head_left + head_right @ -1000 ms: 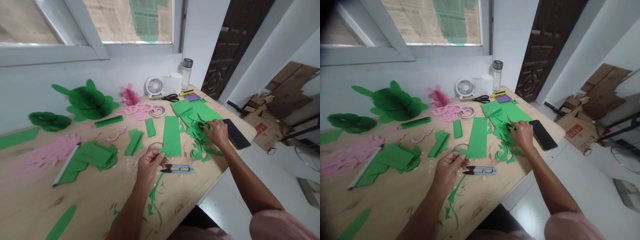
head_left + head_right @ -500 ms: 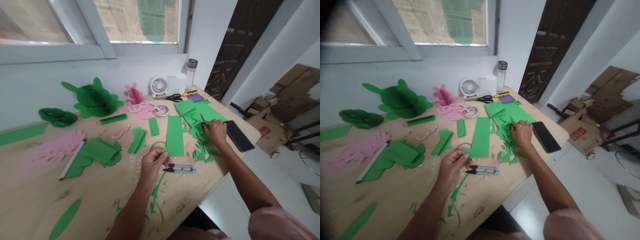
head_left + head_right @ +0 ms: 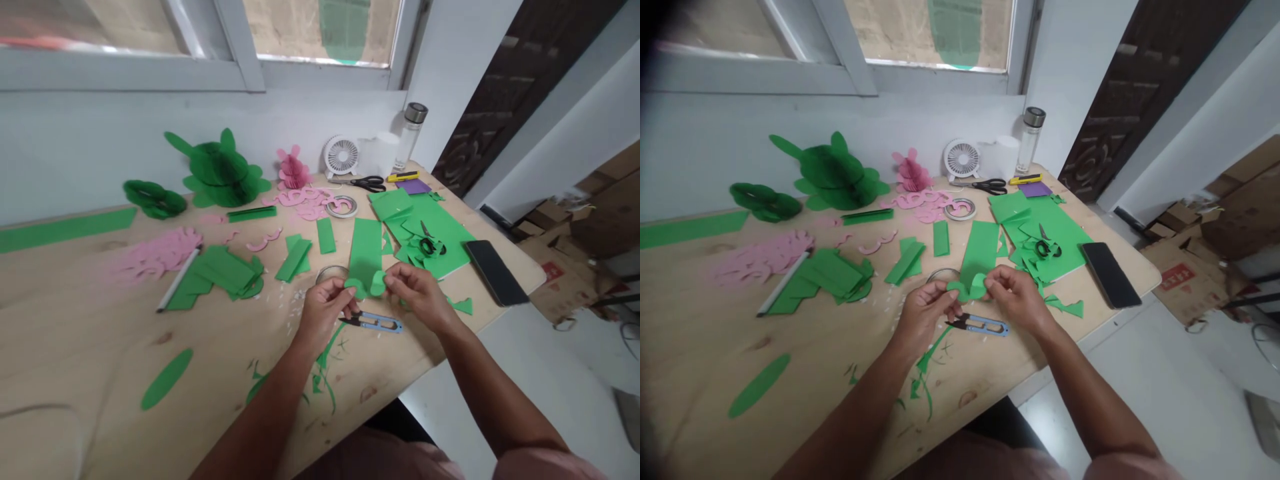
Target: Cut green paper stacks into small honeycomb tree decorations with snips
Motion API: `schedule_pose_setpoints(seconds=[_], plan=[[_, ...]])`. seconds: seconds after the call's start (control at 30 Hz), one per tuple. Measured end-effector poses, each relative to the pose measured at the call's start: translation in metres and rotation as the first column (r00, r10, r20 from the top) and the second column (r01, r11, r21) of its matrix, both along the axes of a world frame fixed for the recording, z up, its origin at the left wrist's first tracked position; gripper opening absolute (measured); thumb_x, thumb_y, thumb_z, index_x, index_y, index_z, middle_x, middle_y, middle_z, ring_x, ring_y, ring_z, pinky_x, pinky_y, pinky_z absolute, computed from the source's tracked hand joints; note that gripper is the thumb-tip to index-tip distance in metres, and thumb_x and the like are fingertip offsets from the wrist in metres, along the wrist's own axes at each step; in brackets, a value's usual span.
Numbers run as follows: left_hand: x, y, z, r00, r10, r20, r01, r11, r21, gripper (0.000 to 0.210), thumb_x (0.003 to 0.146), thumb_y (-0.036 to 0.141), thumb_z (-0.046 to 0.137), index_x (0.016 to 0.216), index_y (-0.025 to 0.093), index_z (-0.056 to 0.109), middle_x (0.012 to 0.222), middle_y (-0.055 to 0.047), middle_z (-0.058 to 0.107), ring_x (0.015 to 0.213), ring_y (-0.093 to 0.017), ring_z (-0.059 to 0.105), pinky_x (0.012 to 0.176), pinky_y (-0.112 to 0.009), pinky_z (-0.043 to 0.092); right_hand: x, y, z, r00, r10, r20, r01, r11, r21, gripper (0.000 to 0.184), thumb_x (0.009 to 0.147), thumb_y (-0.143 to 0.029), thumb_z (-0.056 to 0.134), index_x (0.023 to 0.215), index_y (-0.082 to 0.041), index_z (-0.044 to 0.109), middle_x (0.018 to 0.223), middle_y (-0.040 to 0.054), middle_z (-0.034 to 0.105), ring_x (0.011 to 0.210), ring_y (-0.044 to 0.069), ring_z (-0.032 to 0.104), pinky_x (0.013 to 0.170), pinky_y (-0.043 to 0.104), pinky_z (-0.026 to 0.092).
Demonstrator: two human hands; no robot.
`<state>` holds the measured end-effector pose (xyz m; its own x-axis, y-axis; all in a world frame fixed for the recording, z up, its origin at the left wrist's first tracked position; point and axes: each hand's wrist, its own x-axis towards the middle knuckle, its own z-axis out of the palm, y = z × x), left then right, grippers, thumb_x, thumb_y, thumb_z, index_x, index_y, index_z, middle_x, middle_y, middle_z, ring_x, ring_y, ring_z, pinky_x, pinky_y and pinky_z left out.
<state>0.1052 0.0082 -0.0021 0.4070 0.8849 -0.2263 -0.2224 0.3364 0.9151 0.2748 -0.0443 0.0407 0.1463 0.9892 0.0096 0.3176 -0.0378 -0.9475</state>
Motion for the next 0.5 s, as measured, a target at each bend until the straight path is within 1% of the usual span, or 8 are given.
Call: schedule_pose_setpoints(seconds=[0.03, 0.1, 0.2, 0.27, 0.4, 0.5], plan=[[-0.0001, -0.0002, 0.0011, 1.000, -0.012, -0.010, 0.012, 1.000, -0.002, 0.017, 0.067, 0.027, 0.070, 0.066, 0.016, 0.057, 0.048, 0.001, 0.062, 0.042, -0.010, 0.055, 0.041, -0.018, 0.039, -0.0038, 0.0011, 0.0001, 0.998, 0.047, 0.049, -0.047, 0.999, -0.005, 0.019, 0.086, -0.035, 0.053, 0.075, -0.019, 0.055, 0.063, -0.0007, 0.062, 0.056, 0.013, 0.055, 0.053, 0.024, 0.040], [-0.0005, -0.0008, 0.0030, 0.999, -0.039, -0.029, 0.039, 0.999, 0.001, 0.016, 0.067, 0.026, 0.069, 0.064, 0.016, 0.058, 0.047, 0.001, 0.061, 0.041, -0.009, 0.053, 0.040, -0.018, 0.038, -0.0077, 0.0034, 0.0003, 0.974, 0.109, 0.197, -0.108, 0.994, -0.019, 0.017, 0.087, -0.031, 0.051, 0.074, -0.019, 0.055, 0.063, -0.0010, 0.061, 0.058, 0.013, 0.053, 0.055, 0.024, 0.039], [-0.0009, -0.0017, 0.0049, 0.995, -0.078, -0.056, 0.079, 0.997, 0.017, 0.015, 0.066, 0.025, 0.070, 0.065, 0.015, 0.059, 0.047, 0.001, 0.061, 0.040, -0.009, 0.053, 0.039, -0.017, 0.037, -0.0075, 0.0058, 0.0014, 0.887, 0.122, 0.446, -0.114, 0.992, -0.044, 0.013, 0.086, -0.025, 0.049, 0.076, -0.019, 0.057, 0.065, -0.0009, 0.060, 0.058, 0.013, 0.052, 0.057, 0.024, 0.038], [-0.0012, -0.0020, 0.0054, 0.993, -0.102, -0.066, 0.104, 0.994, 0.020, 0.016, 0.066, 0.026, 0.070, 0.065, 0.015, 0.059, 0.050, 0.000, 0.063, 0.041, -0.009, 0.054, 0.038, -0.018, 0.037, -0.0062, 0.0059, 0.0027, 0.815, 0.111, 0.569, -0.104, 0.994, -0.044, 0.012, 0.085, -0.022, 0.049, 0.077, -0.019, 0.058, 0.066, -0.0001, 0.061, 0.059, 0.014, 0.052, 0.059, 0.025, 0.037], [-0.0016, -0.0020, 0.0053, 0.987, -0.147, -0.069, 0.149, 0.989, 0.021, 0.019, 0.067, 0.030, 0.071, 0.064, 0.015, 0.060, 0.055, -0.002, 0.066, 0.043, -0.010, 0.055, 0.039, -0.018, 0.039, -0.0045, 0.0037, 0.0047, 0.697, 0.117, 0.708, -0.135, 0.990, -0.031, 0.013, 0.086, -0.020, 0.048, 0.080, -0.019, 0.060, 0.070, 0.0021, 0.063, 0.064, 0.015, 0.055, 0.062, 0.025, 0.037], [-0.0016, -0.0022, 0.0048, 0.982, -0.173, -0.074, 0.175, 0.984, 0.027, 0.020, 0.067, 0.032, 0.071, 0.064, 0.015, 0.061, 0.055, -0.003, 0.067, 0.044, -0.010, 0.055, 0.039, -0.019, 0.040, -0.0049, 0.0016, 0.0059, 0.632, 0.111, 0.767, -0.140, 0.990, -0.028, 0.013, 0.086, -0.020, 0.050, 0.080, -0.019, 0.061, 0.069, 0.0024, 0.063, 0.065, 0.016, 0.056, 0.062, 0.025, 0.036]])
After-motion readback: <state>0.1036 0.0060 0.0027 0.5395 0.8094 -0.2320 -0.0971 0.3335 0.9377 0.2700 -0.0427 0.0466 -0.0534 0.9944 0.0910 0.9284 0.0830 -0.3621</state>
